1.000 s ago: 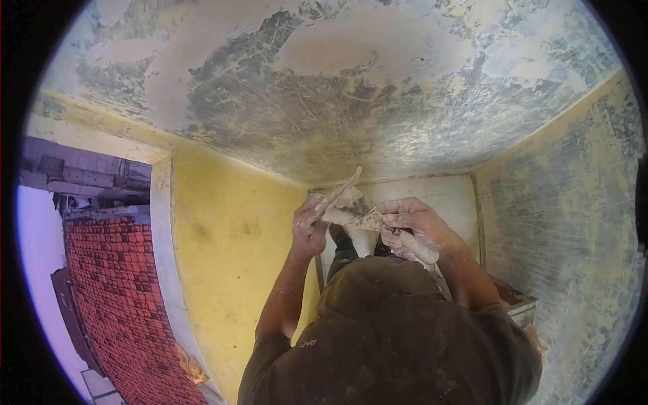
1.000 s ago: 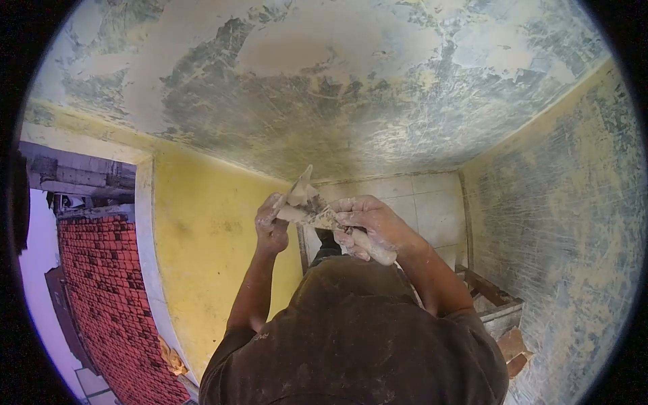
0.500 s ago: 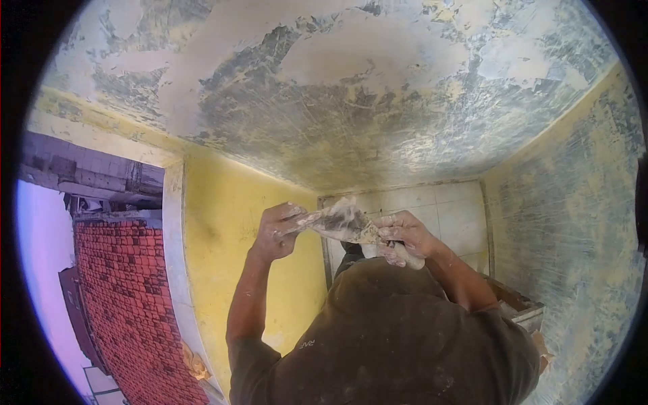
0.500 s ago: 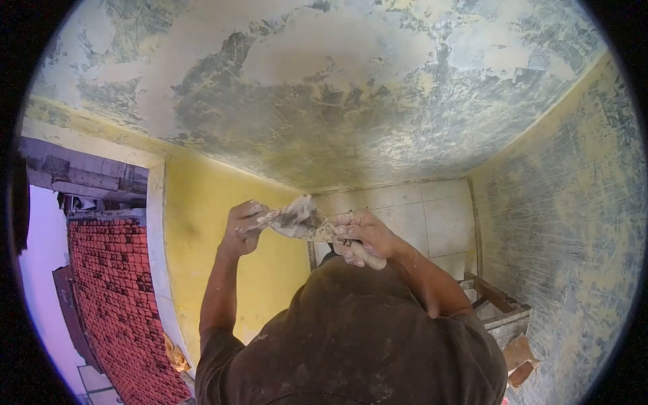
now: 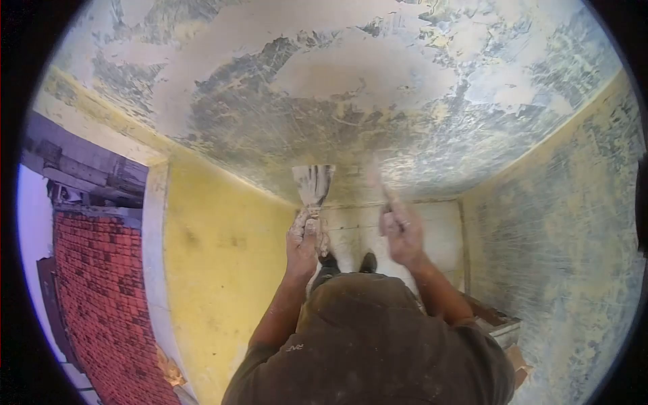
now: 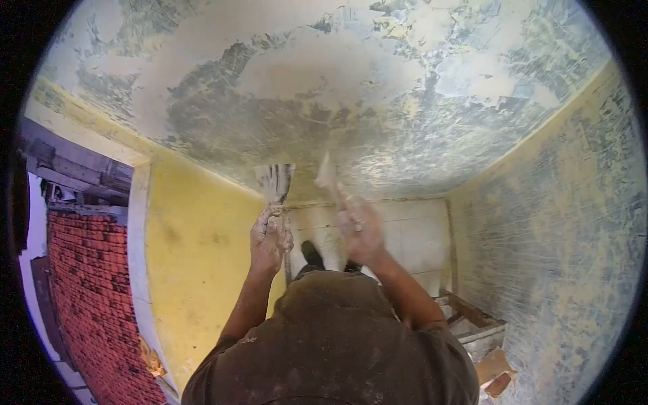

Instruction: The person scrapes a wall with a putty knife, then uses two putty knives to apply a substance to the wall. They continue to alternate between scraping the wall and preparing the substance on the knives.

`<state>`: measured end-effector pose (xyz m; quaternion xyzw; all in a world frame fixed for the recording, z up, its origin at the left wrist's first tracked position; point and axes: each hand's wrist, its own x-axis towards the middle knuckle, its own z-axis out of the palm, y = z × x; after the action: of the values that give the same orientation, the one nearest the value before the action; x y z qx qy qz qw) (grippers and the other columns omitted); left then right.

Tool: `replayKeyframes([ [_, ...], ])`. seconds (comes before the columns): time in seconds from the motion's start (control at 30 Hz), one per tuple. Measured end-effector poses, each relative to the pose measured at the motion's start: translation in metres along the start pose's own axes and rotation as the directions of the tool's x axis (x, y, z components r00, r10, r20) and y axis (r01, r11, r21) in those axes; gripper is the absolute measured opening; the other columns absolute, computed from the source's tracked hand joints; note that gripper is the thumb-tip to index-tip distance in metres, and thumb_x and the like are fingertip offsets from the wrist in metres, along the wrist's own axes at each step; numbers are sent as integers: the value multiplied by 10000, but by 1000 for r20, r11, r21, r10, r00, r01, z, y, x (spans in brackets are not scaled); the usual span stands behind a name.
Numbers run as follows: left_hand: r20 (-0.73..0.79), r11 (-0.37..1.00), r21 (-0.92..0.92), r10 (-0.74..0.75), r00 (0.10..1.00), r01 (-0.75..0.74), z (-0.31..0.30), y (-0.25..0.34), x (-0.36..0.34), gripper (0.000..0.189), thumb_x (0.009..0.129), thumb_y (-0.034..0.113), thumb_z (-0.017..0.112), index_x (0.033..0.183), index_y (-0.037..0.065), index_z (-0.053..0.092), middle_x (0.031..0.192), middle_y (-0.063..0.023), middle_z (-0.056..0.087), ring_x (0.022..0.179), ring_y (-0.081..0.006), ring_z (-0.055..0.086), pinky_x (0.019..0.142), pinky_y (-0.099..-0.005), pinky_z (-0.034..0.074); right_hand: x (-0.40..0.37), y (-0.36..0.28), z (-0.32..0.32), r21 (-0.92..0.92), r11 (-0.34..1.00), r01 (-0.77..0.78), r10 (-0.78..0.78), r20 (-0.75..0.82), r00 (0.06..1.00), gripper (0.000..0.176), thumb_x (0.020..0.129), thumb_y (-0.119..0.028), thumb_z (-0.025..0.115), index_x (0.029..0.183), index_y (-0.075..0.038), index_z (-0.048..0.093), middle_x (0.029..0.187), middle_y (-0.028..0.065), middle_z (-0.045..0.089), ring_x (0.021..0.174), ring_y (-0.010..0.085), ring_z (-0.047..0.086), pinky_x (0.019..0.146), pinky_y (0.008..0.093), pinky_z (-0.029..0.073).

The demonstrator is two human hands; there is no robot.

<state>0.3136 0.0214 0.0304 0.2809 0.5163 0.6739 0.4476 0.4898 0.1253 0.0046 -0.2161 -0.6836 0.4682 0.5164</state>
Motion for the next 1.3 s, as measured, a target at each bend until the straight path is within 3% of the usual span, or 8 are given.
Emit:
replayKeyframes([
  [0.13, 120, 976, -76, -194, 974, 204, 21, 5, -5, 327, 975, 233, 484, 1229, 29, 460, 789, -20, 508, 526, -78, 430, 450, -219, 364, 14, 2, 26, -465, 811, 356, -401, 2, 916, 434, 786, 65, 563, 1216, 7, 570, 962, 180, 641, 691, 318, 615, 598, 354, 517],
  [0.37, 2, 976, -87, -201, 980, 200, 12, -9, 2, 293, 983, 180, 452, 1221, 10, 473, 772, -14, 501, 511, -73, 420, 442, -227, 365, -30, 57, 2, -593, 721, 358, -326, 166, 931, 458, 760, 98, 532, 1199, -19, 589, 868, 162, 618, 675, 282, 603, 592, 342, 515],
  [0.47, 28, 999, 20, -28, 999, 28, 5, 1, 11, 272, 983, 180, 458, 1178, -2, 512, 768, -25, 516, 534, -84, 452, 471, -225, 374, -43, 52, -17, -426, 894, -139, 156, 6, 988, 363, 835, 37, 494, 1187, -1, 575, 747, 154, 583, 608, 226, 576, 530, 327, 485],
  [0.5, 15, 999, 15, -34, 999, 34, 2, -1, 12, 272, 983, 180, 458, 1178, -2, 512, 768, -25, 516, 534, -84, 452, 471, -225, 374, -31, 25, -20, 34, 870, -492, 491, 31, 871, 316, 872, -10, 481, 1175, 11, 569, 715, 154, 577, 564, 210, 557, 495, 319, 462],
  [0.53, 26, 1000, 26, -5, 1000, 5, -1, -4, 13, 275, 983, 183, 459, 1168, -7, 528, 788, -33, 538, 553, -80, 465, 490, -224, 380, -19, -1, -22, 451, 530, -718, 725, 199, 660, 283, 908, -56, 468, 1162, 23, 563, 684, 154, 570, 519, 194, 537, 460, 311, 439],
  [0.7, 90, 957, 282, 42, 995, -66, -21, -36, 17, 325, 974, 217, 492, 1201, -4, 562, 862, -33, 618, 714, -139, 577, 659, -279, 483, 19, -55, -25, 438, 214, -873, 724, 529, 443, 230, 885, -112, 536, 1082, 4, 562, 622, 123, 542, 376, 169, 448, 329, 278, 348],
  [0.8, 369, 510, 620, 481, 795, -596, -25, -26, 19, 327, 857, 51, 563, 1178, 30, 615, 1097, -142, 661, 1041, -347, 604, 968, -425, 432, 20, -52, -24, 448, 134, -884, 698, 591, 405, 235, 884, -117, 539, 1083, 5, 563, 622, 124, 539, 378, 165, 453, 322, 263, 348],
  [1.3, 751, 307, 514, 289, 593, -801, -90, 37, 43, 316, 758, -18, 578, 1058, 14, 669, 807, -126, 632, 680, -303, 600, 585, -358, 479, -13, -30, -4, 523, 169, -835, 523, 671, 526, 280, 926, -104, 482, 1171, 8, 556, 598, 122, 522, 400, 178, 473, 352, 280, 403],
])
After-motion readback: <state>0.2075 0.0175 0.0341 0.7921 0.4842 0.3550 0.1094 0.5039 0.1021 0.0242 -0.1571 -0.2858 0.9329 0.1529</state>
